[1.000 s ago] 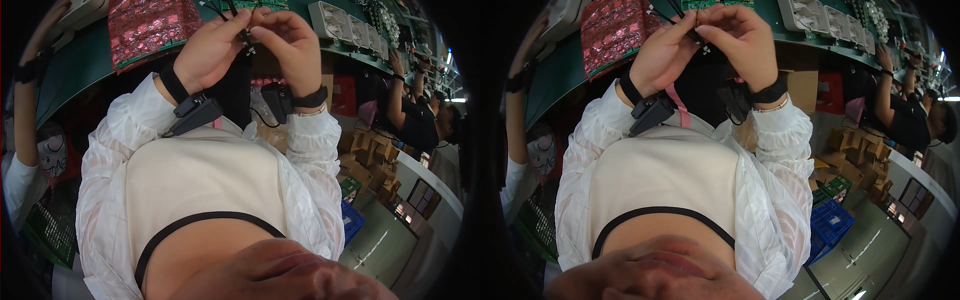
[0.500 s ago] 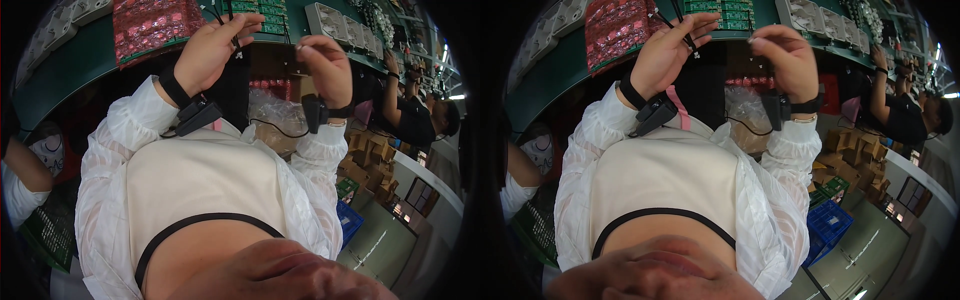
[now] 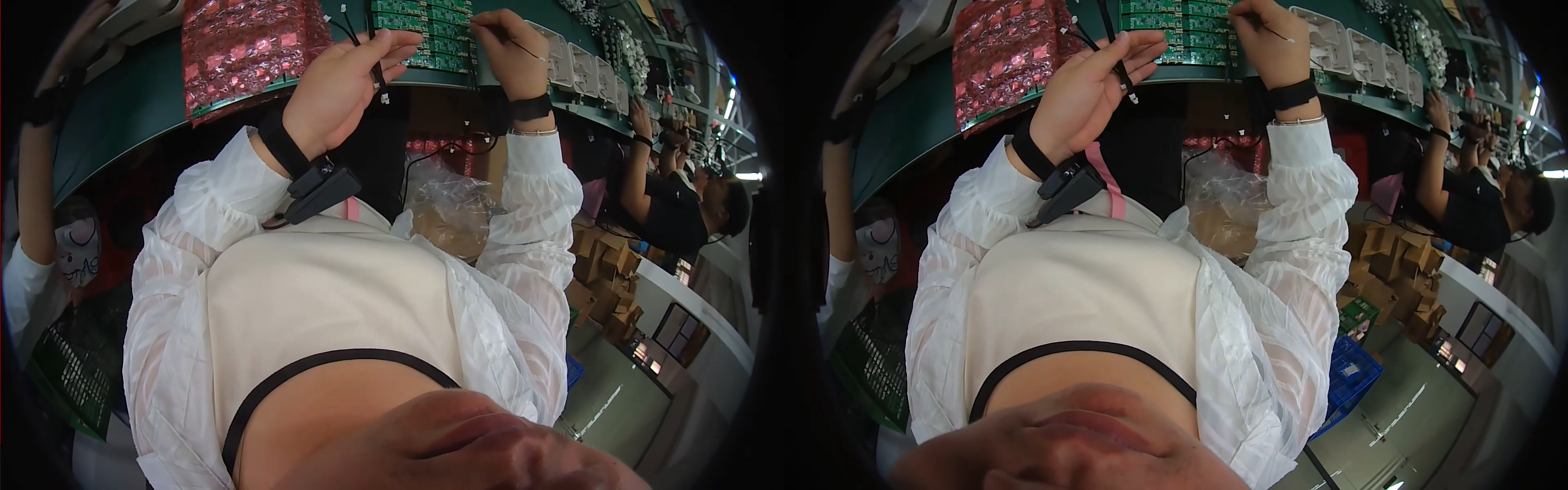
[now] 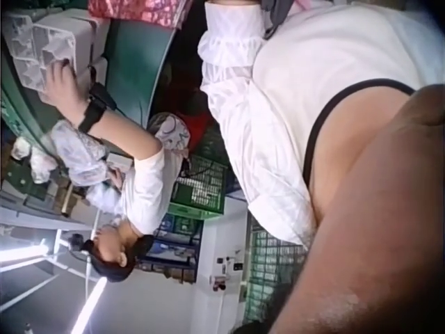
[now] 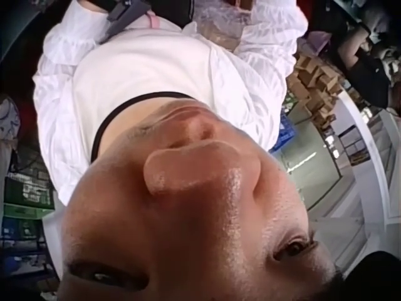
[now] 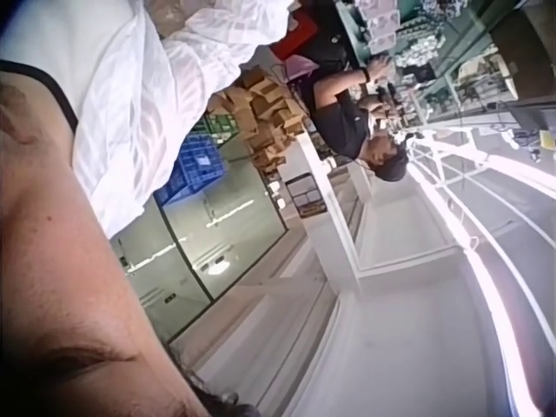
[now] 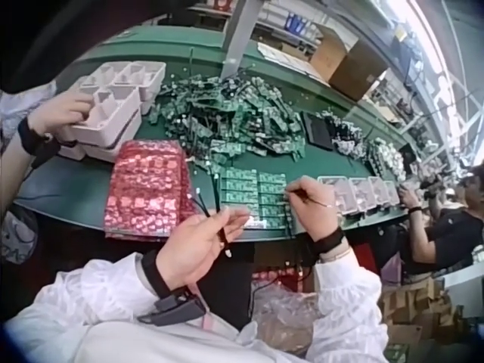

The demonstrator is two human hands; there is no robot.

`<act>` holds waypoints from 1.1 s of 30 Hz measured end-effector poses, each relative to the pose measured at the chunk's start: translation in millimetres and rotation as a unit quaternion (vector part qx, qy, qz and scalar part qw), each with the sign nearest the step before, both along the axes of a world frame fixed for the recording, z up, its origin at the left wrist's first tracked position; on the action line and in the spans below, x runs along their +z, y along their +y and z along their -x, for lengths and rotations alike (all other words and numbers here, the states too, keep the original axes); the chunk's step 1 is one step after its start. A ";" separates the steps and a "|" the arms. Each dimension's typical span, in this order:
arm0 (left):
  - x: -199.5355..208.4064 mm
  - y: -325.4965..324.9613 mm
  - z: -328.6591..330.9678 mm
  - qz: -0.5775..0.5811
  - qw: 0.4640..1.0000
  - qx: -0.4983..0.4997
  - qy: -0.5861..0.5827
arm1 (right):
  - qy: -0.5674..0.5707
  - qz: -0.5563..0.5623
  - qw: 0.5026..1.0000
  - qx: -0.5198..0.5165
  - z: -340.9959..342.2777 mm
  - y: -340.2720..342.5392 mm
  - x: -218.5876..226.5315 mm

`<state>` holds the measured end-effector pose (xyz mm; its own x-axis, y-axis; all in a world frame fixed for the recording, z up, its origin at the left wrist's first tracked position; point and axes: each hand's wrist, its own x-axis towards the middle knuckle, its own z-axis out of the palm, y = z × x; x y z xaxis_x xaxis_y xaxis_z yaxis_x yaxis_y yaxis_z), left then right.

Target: The person unwraps a stack of circuit boards from bubble wrap, picks up a bundle of wires, and inserts the wires into a circuit board before placing it into a plastic housing.

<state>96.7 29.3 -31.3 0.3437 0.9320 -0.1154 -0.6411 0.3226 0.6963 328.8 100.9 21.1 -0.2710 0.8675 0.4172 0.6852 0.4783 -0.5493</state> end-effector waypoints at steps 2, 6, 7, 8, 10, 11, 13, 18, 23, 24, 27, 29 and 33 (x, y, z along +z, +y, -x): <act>2.4 -2.1 0.5 0.006 1.000 0.006 0.004 | -0.027 -0.024 0.999 0.001 -2.0 1.5 -0.6; 2.9 -3.4 0.5 0.016 1.000 0.014 0.010 | -0.086 -0.035 0.996 -0.003 -7.3 8.6 -6.7; 2.4 -3.3 0.3 0.015 1.000 0.017 0.007 | -0.087 -0.035 0.996 -0.003 -9.0 9.6 -7.5; 2.0 -3.7 0.1 0.015 1.000 0.021 0.005 | -0.102 -0.037 0.994 0.001 -9.1 10.1 -6.9; 1.5 -3.7 -1.3 0.020 1.000 0.024 0.000 | -0.131 -0.040 0.991 0.010 -9.7 11.2 -6.2; 1.4 -3.3 -2.5 0.023 0.999 0.026 -0.003 | -0.131 -0.039 0.991 0.010 -11.2 12.0 -7.1; 0.2 -3.0 -2.5 0.027 0.999 0.030 -0.009 | -0.152 -0.042 0.987 0.013 -9.7 13.7 -7.2; -3.3 -3.2 -1.3 0.019 0.998 0.054 -0.010 | -0.223 -0.085 0.970 0.044 2.4 11.2 2.2; -2.8 -1.5 -5.5 0.022 0.999 0.044 -0.012 | -0.282 -0.033 0.959 0.013 -14.7 7.8 -9.8; -3.6 -0.7 -4.5 0.023 0.999 0.045 -0.013 | -0.276 -0.030 0.961 0.012 -12.4 4.5 -10.6; -7.7 2.6 -5.3 0.029 0.998 0.051 -0.012 | -0.259 -0.020 0.965 0.016 -5.9 -3.9 -11.6; -8.6 2.0 -7.7 0.034 0.999 0.041 -0.012 | -0.235 0.010 0.972 0.010 -8.9 -15.7 -5.4; -14.9 5.5 -11.0 0.005 1.000 0.024 0.000 | -0.244 0.022 0.969 0.008 -15.1 -16.8 -5.0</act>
<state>107.7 34.9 -46.1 0.2984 0.9464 -0.1239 -0.6568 0.2977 0.6928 343.9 84.1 16.1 -0.4405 0.8755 0.1985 0.8615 0.4745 -0.1809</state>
